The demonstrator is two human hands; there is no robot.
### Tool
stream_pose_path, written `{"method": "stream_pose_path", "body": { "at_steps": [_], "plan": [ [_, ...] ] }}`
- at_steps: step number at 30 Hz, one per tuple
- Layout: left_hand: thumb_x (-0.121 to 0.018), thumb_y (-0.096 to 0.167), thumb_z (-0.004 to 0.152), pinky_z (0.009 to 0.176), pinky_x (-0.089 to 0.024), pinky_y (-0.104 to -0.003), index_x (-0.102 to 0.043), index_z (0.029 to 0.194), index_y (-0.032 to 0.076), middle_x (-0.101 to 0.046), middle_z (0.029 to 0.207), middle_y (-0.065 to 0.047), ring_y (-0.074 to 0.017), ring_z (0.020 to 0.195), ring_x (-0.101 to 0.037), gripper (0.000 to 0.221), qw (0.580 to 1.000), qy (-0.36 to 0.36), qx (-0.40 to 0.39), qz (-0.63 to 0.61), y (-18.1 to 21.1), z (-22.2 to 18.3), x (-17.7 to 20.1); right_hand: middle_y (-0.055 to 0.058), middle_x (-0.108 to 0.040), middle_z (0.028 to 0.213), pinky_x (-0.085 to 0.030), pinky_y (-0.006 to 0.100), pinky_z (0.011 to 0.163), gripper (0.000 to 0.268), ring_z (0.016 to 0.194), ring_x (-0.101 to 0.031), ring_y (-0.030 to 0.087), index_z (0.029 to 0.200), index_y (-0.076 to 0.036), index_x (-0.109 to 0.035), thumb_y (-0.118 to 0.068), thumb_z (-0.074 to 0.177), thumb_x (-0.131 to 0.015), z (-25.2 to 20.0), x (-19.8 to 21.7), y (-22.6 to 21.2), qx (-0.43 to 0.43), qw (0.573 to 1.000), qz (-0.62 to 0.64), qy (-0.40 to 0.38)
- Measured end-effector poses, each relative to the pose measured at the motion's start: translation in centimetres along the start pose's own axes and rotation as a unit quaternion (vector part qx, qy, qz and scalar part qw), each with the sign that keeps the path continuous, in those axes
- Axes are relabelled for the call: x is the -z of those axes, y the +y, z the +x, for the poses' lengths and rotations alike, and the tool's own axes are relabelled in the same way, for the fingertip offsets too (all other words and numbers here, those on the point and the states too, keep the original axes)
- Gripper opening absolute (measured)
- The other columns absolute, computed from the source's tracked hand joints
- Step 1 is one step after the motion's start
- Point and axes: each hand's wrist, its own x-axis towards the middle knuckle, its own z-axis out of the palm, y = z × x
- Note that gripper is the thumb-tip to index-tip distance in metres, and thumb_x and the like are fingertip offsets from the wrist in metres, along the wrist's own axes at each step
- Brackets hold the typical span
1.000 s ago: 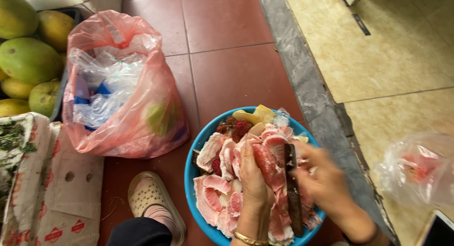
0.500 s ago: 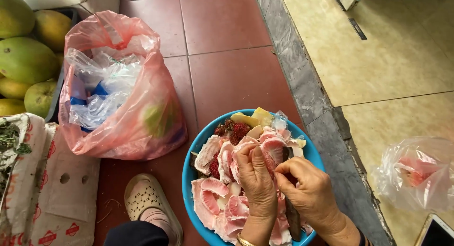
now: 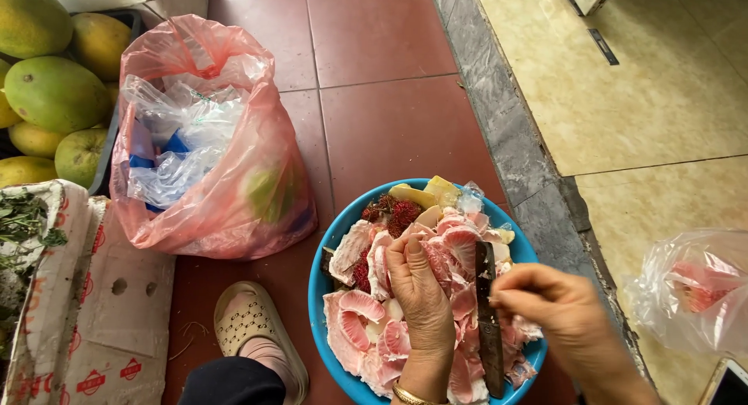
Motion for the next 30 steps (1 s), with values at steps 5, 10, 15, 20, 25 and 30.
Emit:
{"method": "stream_pose_path", "body": {
  "at_steps": [5,10,15,20,25,30],
  "plan": [
    [-0.050,0.040,0.101,0.091,-0.058,-0.036,-0.062,0.107,0.011,-0.071,0.106,-0.010,-0.0206,0.101,-0.066,0.032,0.983,0.028,0.153,-0.094,2.4,0.3,-0.3,0.018,-0.073,0.095,-0.052,0.033,0.069,0.022,0.080,-0.067,0.026,0.087,0.000,-0.074,-0.015,0.099,-0.062,-0.3,7.1,-0.7,0.192,0.978,0.081,-0.033],
    [-0.047,0.040,0.101,0.097,-0.052,-0.036,-0.063,0.103,0.011,-0.066,0.104,-0.009,-0.0197,0.101,-0.063,0.033,0.989,0.026,0.119,-0.080,2.5,1.0,0.8,0.020,-0.055,0.134,-0.032,0.046,0.124,0.027,0.132,-0.049,0.037,0.128,0.000,-0.066,-0.012,0.104,-0.066,-0.3,5.9,7.0,0.312,0.799,-0.469,0.209],
    [-0.042,0.044,0.097,0.128,-0.017,-0.029,-0.039,0.157,0.010,-0.034,0.170,-0.001,-0.0124,0.157,-0.029,0.068,0.980,0.067,0.182,0.039,0.9,1.2,0.2,0.013,-0.080,0.104,-0.049,0.030,0.093,0.031,0.097,-0.066,0.019,0.113,0.003,-0.080,0.001,0.084,-0.071,0.3,3.2,3.0,-0.105,0.978,-0.087,0.156],
    [-0.042,0.035,0.102,0.112,-0.049,-0.036,-0.068,0.119,0.005,-0.071,0.126,-0.014,-0.0238,0.121,-0.065,0.042,0.985,0.028,0.134,-0.108,3.8,1.2,-1.5,0.023,-0.071,0.093,-0.050,0.036,0.067,0.015,0.081,-0.064,0.030,0.102,0.012,-0.071,0.007,0.090,-0.065,2.3,5.7,4.6,-0.078,0.979,0.144,0.119],
    [-0.040,0.037,0.102,0.117,-0.046,-0.037,-0.062,0.137,0.006,-0.068,0.141,-0.016,-0.0257,0.135,-0.062,0.053,0.959,-0.010,0.204,-0.196,4.1,-0.4,-2.1,0.016,-0.072,0.101,-0.055,0.035,0.072,0.031,0.093,-0.069,0.025,0.108,0.003,-0.070,0.015,0.080,-0.069,0.1,5.9,3.6,-0.024,0.990,0.042,0.134],
    [-0.044,0.038,0.099,0.110,-0.050,-0.036,-0.064,0.136,0.006,-0.073,0.132,-0.015,-0.0249,0.126,-0.066,0.053,0.961,-0.001,0.220,-0.170,5.0,-0.8,-2.4,0.000,-0.084,0.106,-0.041,0.037,0.105,0.065,0.109,-0.071,0.018,0.076,-0.016,-0.090,-0.052,0.097,-0.041,2.1,8.3,7.1,-0.052,0.916,-0.395,0.036]
  ]
}}
